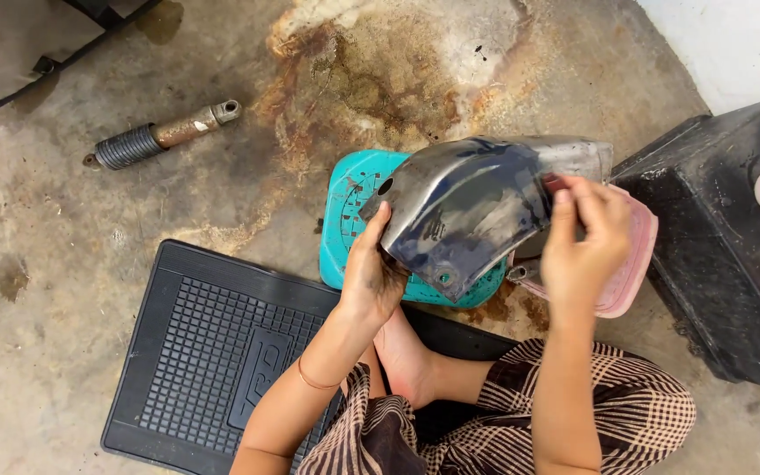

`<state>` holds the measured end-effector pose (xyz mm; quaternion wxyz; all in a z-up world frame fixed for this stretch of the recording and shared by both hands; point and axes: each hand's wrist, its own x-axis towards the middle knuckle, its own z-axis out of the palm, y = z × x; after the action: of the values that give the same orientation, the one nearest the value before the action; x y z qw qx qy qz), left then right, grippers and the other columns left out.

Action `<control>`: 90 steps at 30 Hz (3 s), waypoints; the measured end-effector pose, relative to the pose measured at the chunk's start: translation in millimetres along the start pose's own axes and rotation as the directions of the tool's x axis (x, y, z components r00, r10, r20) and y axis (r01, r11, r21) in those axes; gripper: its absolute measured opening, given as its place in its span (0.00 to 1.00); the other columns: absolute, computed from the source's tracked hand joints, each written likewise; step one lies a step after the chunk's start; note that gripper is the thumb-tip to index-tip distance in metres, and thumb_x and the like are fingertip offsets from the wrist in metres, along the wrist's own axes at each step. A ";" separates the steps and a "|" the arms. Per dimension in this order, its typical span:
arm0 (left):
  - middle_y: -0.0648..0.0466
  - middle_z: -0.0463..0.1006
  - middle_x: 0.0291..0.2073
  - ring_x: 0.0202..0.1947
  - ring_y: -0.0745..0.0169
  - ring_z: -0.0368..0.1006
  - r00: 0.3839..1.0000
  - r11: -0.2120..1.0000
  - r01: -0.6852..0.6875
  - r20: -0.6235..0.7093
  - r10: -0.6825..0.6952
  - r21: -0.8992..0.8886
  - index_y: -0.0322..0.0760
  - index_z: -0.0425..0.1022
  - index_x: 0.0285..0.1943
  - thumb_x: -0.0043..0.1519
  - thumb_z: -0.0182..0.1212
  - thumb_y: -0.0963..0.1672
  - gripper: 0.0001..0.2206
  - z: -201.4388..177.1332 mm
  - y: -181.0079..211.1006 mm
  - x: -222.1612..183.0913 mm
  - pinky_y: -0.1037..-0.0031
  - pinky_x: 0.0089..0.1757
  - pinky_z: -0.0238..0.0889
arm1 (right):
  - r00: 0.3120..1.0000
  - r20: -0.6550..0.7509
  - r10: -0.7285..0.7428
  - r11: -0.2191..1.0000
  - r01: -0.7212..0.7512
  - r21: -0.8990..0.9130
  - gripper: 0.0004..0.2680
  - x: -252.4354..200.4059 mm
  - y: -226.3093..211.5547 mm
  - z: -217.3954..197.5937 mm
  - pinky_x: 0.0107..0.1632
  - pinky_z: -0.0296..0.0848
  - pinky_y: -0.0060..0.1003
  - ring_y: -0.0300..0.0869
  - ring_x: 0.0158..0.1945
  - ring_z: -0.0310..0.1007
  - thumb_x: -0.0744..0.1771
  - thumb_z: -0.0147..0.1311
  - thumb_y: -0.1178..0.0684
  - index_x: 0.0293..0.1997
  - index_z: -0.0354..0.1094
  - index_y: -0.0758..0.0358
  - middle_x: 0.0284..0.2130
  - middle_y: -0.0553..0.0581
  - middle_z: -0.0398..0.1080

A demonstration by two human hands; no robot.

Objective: The person scrubs a dark metal part with a reddish abrasive pad, repeatedly dipping the pad into a pink bucket of water. The person holds the part over a blue plastic stool and continues scrubbing different areas of the surface.

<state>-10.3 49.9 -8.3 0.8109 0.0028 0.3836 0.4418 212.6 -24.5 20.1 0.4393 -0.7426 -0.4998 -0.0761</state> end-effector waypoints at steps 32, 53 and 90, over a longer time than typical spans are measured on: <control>0.31 0.81 0.42 0.39 0.40 0.82 0.999 0.999 -0.034 0.004 0.034 0.027 0.20 0.75 0.51 0.65 0.64 0.44 0.16 16.6 12.2 -2.1 0.62 0.40 0.79 | 0.931 -0.102 -0.351 0.931 0.336 -0.141 0.05 -37.7 -85.9 9.1 0.44 0.63 0.43 0.49 0.37 0.65 0.69 0.57 0.59 0.38 0.80 0.57 0.34 0.54 0.70; 0.34 0.83 0.39 0.37 0.44 0.83 0.995 0.995 0.091 -0.039 -0.093 -0.041 0.22 0.77 0.44 0.60 0.70 0.46 0.16 8.5 15.8 -10.2 0.66 0.38 0.81 | 0.481 0.580 0.657 -0.075 -0.724 0.686 0.06 -43.3 -32.9 22.2 0.20 0.53 0.17 0.32 0.29 0.66 0.67 0.62 0.55 0.41 0.66 0.56 0.25 0.44 0.61; 0.57 0.82 0.26 0.34 0.58 0.81 0.489 -0.596 -0.732 0.864 -0.122 0.330 0.44 0.83 0.39 0.63 0.65 0.53 0.12 25.2 73.3 1.6 0.64 0.50 0.70 | 0.166 0.954 -0.250 0.952 0.220 0.211 0.12 111.7 -96.6 -26.9 0.48 0.76 0.50 0.60 0.44 0.79 0.62 0.64 0.52 0.49 0.75 0.56 0.38 0.60 0.80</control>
<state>-46.5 104.2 33.7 0.2038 0.9213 0.2624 0.2019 197.7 42.4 153.6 0.0192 -0.5325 -0.7723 0.3459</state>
